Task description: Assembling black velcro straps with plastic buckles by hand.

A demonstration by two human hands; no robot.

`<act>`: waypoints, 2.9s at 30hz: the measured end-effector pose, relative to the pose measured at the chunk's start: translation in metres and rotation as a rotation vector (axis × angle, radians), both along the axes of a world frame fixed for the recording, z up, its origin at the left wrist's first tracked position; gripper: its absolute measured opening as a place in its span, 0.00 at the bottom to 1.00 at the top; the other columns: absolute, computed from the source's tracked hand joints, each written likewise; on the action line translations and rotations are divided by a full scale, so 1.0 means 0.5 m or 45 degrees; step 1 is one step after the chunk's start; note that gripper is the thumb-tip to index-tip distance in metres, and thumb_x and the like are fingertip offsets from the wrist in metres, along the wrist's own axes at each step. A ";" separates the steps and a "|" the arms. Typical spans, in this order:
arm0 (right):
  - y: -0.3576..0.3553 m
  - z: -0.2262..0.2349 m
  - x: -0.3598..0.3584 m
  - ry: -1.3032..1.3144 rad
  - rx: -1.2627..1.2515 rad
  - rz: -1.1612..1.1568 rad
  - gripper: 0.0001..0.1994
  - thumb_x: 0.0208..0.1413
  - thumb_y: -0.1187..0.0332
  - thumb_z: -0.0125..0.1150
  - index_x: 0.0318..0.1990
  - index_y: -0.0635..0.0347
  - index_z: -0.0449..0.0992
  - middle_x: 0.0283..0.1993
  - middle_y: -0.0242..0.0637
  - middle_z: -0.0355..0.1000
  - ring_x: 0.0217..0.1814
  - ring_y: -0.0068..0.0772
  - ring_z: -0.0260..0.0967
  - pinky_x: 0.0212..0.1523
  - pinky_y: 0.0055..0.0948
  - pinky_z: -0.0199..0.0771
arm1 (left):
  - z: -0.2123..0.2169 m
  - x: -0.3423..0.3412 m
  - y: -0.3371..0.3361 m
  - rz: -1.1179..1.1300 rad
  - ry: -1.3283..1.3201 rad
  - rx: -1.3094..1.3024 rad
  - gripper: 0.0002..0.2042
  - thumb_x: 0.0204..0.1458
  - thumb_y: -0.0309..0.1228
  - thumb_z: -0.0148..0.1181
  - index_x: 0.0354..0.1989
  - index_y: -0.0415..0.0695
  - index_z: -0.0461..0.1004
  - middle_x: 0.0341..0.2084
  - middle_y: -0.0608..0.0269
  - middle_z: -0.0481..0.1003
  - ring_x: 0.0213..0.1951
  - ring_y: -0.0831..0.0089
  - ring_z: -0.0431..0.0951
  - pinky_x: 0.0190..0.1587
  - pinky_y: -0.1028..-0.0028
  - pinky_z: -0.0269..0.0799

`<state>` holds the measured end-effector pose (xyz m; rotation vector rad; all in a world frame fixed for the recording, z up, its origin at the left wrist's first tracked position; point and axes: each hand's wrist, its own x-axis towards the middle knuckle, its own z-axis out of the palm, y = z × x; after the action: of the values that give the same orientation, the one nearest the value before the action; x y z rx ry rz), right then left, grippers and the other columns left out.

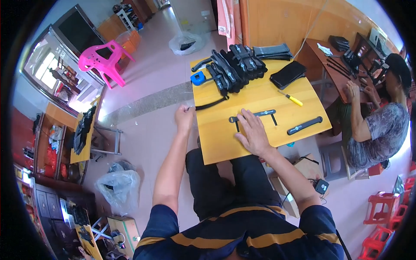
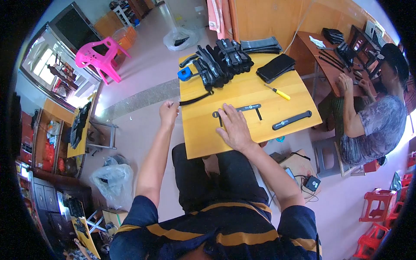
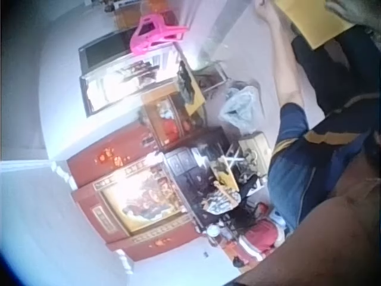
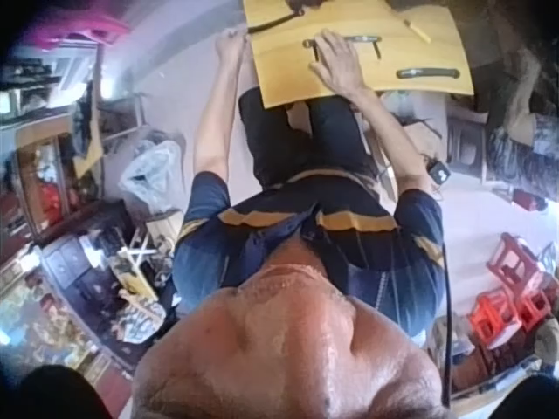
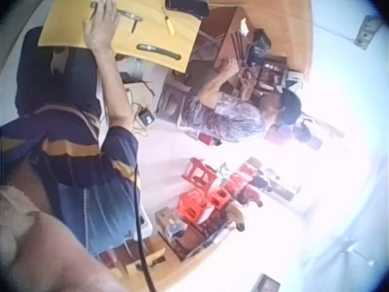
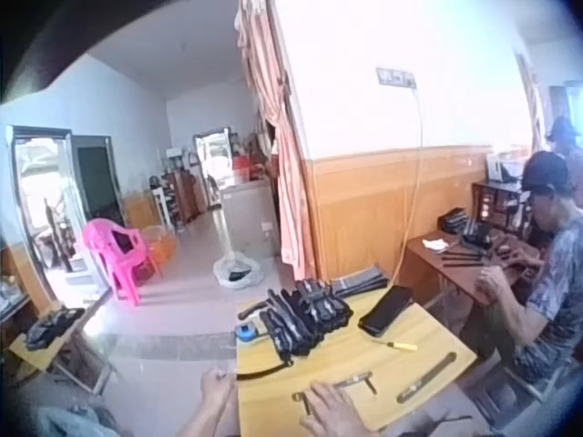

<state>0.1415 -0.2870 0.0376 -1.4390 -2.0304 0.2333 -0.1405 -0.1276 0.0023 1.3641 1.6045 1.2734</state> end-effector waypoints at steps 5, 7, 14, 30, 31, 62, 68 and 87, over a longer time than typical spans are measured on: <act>-0.004 0.082 -0.069 0.112 0.238 0.065 0.36 0.49 0.67 0.69 0.66 0.62 0.62 0.69 0.50 0.58 0.71 0.54 0.56 0.70 0.44 0.58 | 0.165 0.048 -0.168 -0.131 -0.173 0.197 0.06 0.52 0.26 0.64 0.25 0.42 0.74 0.17 0.76 0.68 0.20 0.88 0.64 0.23 0.82 0.58; -0.009 0.109 -0.097 0.170 0.257 0.048 0.36 0.49 0.67 0.69 0.66 0.62 0.62 0.69 0.50 0.58 0.71 0.53 0.56 0.69 0.44 0.58 | 0.257 0.099 -0.249 -0.159 -0.022 0.304 0.06 0.53 0.25 0.63 0.26 0.41 0.74 0.17 0.77 0.68 0.21 0.90 0.64 0.23 0.82 0.59; -0.040 0.210 -0.142 0.441 0.565 0.097 0.27 0.47 0.70 0.68 0.58 0.63 0.72 0.53 0.49 0.75 0.54 0.48 0.74 0.54 0.37 0.74 | 0.390 0.170 -0.422 -0.431 0.160 0.831 0.06 0.49 0.22 0.65 0.28 0.38 0.73 0.22 0.61 0.75 0.23 0.75 0.74 0.29 0.76 0.72; -0.112 0.186 -0.043 1.610 -0.337 -0.004 0.20 0.70 0.56 0.51 0.57 0.63 0.74 0.43 0.37 0.79 0.45 0.27 0.80 0.43 0.22 0.77 | 0.260 0.093 -0.418 -0.385 -0.417 0.247 0.18 0.58 0.31 0.62 0.54 0.38 0.70 0.40 0.59 0.76 0.36 0.81 0.75 0.39 0.81 0.71; -0.113 0.179 -0.040 1.638 -0.372 -0.012 0.20 0.70 0.56 0.51 0.57 0.63 0.74 0.43 0.37 0.79 0.45 0.28 0.80 0.43 0.22 0.77 | 0.256 0.097 -0.413 -0.378 -0.422 0.239 0.18 0.58 0.31 0.62 0.54 0.38 0.70 0.40 0.59 0.76 0.36 0.81 0.75 0.39 0.81 0.71; 0.087 -0.014 0.183 1.277 -0.654 -0.281 0.03 0.60 0.75 0.62 0.40 0.64 0.77 0.30 0.27 0.72 0.32 0.17 0.68 0.36 0.18 0.70 | 0.062 0.216 -0.176 -0.403 0.272 -0.293 0.09 0.55 0.30 0.60 0.28 0.37 0.77 0.17 0.59 0.75 0.20 0.72 0.75 0.27 0.72 0.70; 0.102 -0.009 0.178 1.275 -0.724 -0.336 0.04 0.61 0.75 0.62 0.41 0.64 0.77 0.31 0.28 0.73 0.33 0.17 0.68 0.37 0.17 0.70 | 0.073 0.218 -0.162 -0.407 0.426 -0.280 0.08 0.52 0.31 0.61 0.26 0.39 0.77 0.17 0.53 0.76 0.21 0.58 0.78 0.28 0.64 0.71; 0.100 -0.013 0.173 1.225 -0.744 -0.472 0.04 0.61 0.75 0.62 0.41 0.63 0.78 0.31 0.27 0.74 0.33 0.15 0.69 0.37 0.16 0.70 | 0.073 0.219 -0.135 -0.479 0.608 -0.181 0.06 0.50 0.28 0.61 0.24 0.38 0.76 0.14 0.53 0.73 0.17 0.61 0.75 0.23 0.67 0.68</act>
<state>0.2279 -0.2369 0.0310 -1.5511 -0.9200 1.1690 -0.0310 -0.1951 0.0386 1.8640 1.5944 0.6287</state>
